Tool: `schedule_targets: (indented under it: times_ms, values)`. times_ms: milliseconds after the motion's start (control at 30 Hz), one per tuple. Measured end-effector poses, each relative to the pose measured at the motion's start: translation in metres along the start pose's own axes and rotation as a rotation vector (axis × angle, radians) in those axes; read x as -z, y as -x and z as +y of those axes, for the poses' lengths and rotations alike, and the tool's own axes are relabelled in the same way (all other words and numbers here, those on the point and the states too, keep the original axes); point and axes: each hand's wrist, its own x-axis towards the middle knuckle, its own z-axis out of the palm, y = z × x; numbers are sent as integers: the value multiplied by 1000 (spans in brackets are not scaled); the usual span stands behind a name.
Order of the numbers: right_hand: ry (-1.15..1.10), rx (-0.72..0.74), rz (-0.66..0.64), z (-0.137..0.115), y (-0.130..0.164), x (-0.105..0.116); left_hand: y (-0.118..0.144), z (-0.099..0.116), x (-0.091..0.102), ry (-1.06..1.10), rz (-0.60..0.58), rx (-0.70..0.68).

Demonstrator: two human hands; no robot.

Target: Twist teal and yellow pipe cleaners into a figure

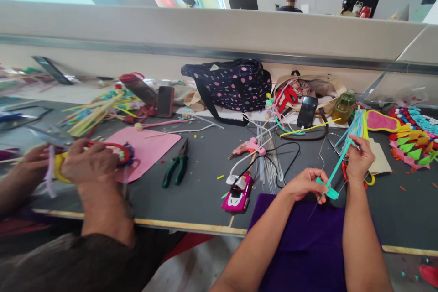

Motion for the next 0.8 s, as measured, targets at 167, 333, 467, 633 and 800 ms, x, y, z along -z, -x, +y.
schedule_targets:
  times_ms: [167, 333, 467, 633, 800]
  values:
    - [22, 31, -2, 1, 1, 0, 1, 0, -1, 4, -5, -14]
    - [0, 42, 7, 2, 0, -2, 1, 1, -1, 24, -3, -6]
    - [11, 69, 16, 0, 0, -2, 2, 1, 0, 53, -20, -2]
    - [50, 90, 35, 1, 2, 0, 2, 1, 3, 72, -60, -22]
    - [64, 60, 26, 3, 3, 1, 2, 1, 4, 69, -44, -6]
